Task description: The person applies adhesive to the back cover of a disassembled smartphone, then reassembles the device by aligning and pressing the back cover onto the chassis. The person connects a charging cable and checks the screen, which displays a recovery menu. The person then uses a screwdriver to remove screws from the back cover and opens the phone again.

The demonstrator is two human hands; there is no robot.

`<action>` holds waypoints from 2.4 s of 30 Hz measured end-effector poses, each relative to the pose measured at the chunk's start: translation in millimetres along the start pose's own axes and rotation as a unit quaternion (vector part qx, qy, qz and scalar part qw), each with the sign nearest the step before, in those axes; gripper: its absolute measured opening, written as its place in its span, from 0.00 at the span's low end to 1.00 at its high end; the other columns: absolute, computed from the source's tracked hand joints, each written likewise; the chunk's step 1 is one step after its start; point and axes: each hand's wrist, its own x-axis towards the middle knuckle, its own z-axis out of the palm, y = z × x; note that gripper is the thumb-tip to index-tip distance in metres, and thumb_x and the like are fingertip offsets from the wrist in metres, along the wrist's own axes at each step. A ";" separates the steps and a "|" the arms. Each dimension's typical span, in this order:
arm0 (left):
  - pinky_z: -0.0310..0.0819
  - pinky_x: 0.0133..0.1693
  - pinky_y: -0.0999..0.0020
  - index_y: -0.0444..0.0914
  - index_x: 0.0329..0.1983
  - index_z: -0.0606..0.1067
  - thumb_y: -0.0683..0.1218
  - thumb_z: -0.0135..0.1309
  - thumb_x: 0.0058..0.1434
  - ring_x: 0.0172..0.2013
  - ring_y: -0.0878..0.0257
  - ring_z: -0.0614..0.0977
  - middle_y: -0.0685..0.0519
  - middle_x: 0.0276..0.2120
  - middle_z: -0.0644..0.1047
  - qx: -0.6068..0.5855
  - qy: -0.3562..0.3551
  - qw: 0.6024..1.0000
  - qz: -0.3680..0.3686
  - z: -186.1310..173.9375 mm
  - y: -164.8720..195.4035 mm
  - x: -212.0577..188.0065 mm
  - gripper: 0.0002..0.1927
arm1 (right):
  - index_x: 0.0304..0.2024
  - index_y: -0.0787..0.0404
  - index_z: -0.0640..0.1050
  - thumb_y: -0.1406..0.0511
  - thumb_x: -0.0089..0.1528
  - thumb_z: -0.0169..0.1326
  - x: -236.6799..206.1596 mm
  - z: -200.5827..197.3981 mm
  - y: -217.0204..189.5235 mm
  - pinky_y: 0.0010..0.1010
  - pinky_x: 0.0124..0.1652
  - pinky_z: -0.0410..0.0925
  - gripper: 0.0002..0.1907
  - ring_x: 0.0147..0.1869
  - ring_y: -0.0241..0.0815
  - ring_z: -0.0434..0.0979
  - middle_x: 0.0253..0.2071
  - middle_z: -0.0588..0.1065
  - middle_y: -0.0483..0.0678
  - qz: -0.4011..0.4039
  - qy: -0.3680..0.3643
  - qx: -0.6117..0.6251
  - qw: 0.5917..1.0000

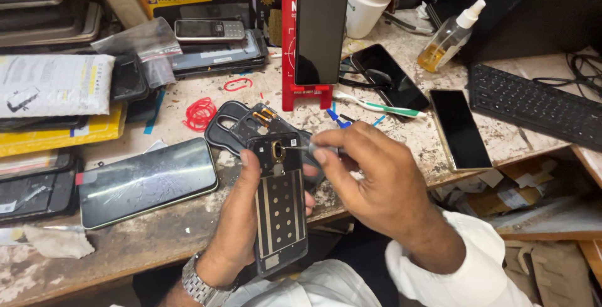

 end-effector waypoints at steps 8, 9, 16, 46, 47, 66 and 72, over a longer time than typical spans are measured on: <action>0.81 0.32 0.72 0.33 0.54 0.79 0.77 0.26 0.62 0.28 0.64 0.84 0.49 0.27 0.82 -0.042 0.010 0.999 -0.033 -2.1 5.1 2.8 0.50 | 0.44 0.64 0.81 0.72 0.61 0.59 -9.0 -5.0 8.5 0.28 0.41 0.74 0.08 0.43 0.40 0.82 0.40 0.79 0.50 -0.038 0.041 -0.024 0.998; 0.81 0.32 0.72 0.34 0.54 0.79 0.77 0.26 0.61 0.28 0.63 0.85 0.49 0.27 0.82 -0.051 0.008 0.998 -0.036 -1.9 5.4 3.0 0.50 | 0.44 0.64 0.81 0.73 0.61 0.58 -9.2 -4.8 10.1 0.29 0.40 0.74 0.09 0.43 0.40 0.82 0.40 0.79 0.50 -0.025 0.040 -0.026 0.999; 0.82 0.32 0.71 0.34 0.55 0.79 0.77 0.26 0.62 0.28 0.63 0.84 0.49 0.27 0.82 -0.033 0.009 0.999 -0.033 2.1 1.1 2.9 0.49 | 0.45 0.64 0.80 0.72 0.63 0.60 -12.6 0.6 10.6 0.30 0.45 0.74 0.08 0.46 0.42 0.82 0.42 0.79 0.49 -0.075 0.052 -0.023 0.996; 0.81 0.31 0.70 0.33 0.50 0.77 0.78 0.24 0.62 0.29 0.62 0.84 0.48 0.29 0.82 -0.011 0.017 0.999 -0.031 -4.4 -7.8 2.8 0.49 | 0.47 0.64 0.79 0.68 0.64 0.62 2.4 6.3 -4.2 0.27 0.36 0.75 0.10 0.38 0.38 0.82 0.38 0.78 0.49 -0.087 0.003 -0.057 0.995; 0.81 0.32 0.71 0.34 0.51 0.77 0.77 0.25 0.62 0.29 0.63 0.84 0.48 0.29 0.82 -0.002 0.010 1.000 -0.017 -4.4 -8.2 2.5 0.48 | 0.48 0.63 0.80 0.65 0.63 0.64 3.7 4.7 -5.1 0.29 0.35 0.74 0.13 0.36 0.38 0.81 0.35 0.78 0.47 -0.080 0.002 -0.091 0.993; 0.81 0.32 0.74 0.33 0.54 0.77 0.76 0.24 0.63 0.30 0.65 0.84 0.49 0.30 0.82 0.000 -0.009 1.000 -0.005 -1.1 -2.7 1.5 0.49 | 0.53 0.64 0.71 0.70 0.67 0.53 9.7 -3.1 -15.6 0.39 0.52 0.73 0.12 0.53 0.48 0.80 0.47 0.76 0.55 -0.149 0.002 -0.060 0.987; 0.81 0.31 0.72 0.35 0.53 0.76 0.75 0.26 0.59 0.31 0.66 0.84 0.52 0.33 0.83 -0.008 0.027 0.999 -0.027 0.0 -3.2 1.7 0.46 | 0.53 0.59 0.75 0.64 0.69 0.51 8.4 -0.3 -18.3 0.31 0.43 0.75 0.11 0.45 0.37 0.86 0.42 0.78 0.46 0.070 -0.049 0.042 0.995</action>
